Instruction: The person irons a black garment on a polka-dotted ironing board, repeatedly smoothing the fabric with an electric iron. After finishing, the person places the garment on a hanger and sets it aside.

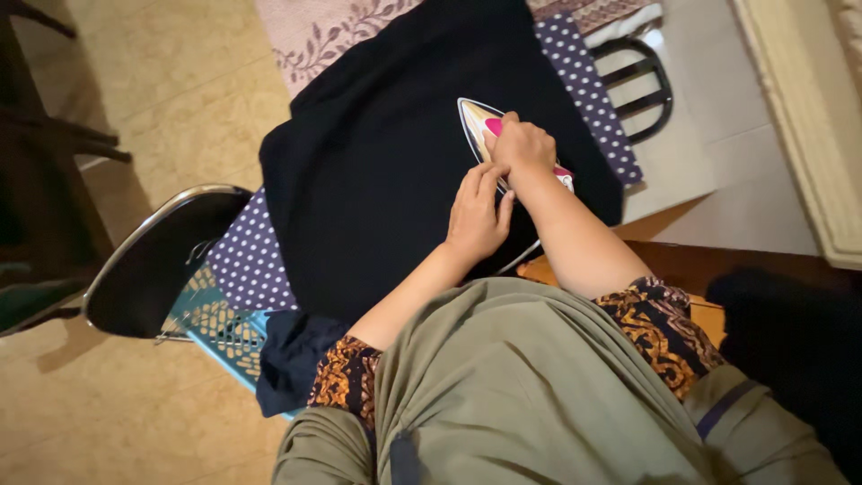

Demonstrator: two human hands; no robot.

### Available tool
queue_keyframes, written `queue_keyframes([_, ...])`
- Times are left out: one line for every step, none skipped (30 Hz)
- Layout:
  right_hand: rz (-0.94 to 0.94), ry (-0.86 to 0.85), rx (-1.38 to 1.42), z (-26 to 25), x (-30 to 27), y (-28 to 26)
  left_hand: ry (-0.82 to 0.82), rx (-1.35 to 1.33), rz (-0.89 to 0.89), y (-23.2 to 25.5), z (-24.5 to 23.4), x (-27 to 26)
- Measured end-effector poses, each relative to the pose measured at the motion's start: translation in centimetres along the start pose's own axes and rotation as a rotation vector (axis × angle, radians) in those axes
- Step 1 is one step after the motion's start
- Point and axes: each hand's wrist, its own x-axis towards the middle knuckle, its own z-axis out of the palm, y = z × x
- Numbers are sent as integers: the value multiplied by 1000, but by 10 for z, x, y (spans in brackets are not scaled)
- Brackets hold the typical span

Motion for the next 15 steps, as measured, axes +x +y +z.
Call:
queue_keyframes([-1, 5, 4, -3, 3, 10, -6, 3, 4, 4, 8, 5])
queue_keyframes([11, 0, -1, -7, 7, 19, -13, 6, 9, 7, 15, 9])
queue_keyframes([22, -5, -5, -10, 10, 28, -26, 3, 14, 11, 22, 13])
queue_keyframes([33, -9, -10, -13, 14, 37, -38, 0, 20, 16, 29, 16])
queue_keyframes([37, -4, -12, -16, 16, 47, -53, -5, 26, 20, 36, 20])
queue_keyframes([42, 2, -13, -19, 18, 56, -67, -13, 35, 24, 42, 23])
queue_keyframes([47, 9, -16, -22, 20, 66, -81, -22, 46, 28, 48, 27])
queue_keyframes([58, 6, -10, -26, 22, 76, -95, -31, 56, 31, 54, 30])
queue_keyframes([66, 3, -5, -30, 25, 86, -120, -36, 58, 35, 59, 33])
queue_keyframes([74, 1, 0, -34, 27, 95, -146, -40, 60, 39, 65, 36])
queue_keyframes([74, 10, 4, -37, 29, 105, -171, -43, 60, 42, 70, 39])
queue_keyframes([75, 19, 7, -40, 31, 116, -176, -48, 70, 44, 75, 41])
queue_keyframes([75, 30, 11, -44, 33, 126, -181, -52, 80, 47, 80, 44])
queue_keyframes([85, 32, 29, -48, 36, 136, -185, -56, 90, 49, 84, 46])
queue_keyframes([93, 35, 48, -52, 41, 145, -196, -62, 92, 50, 86, 48])
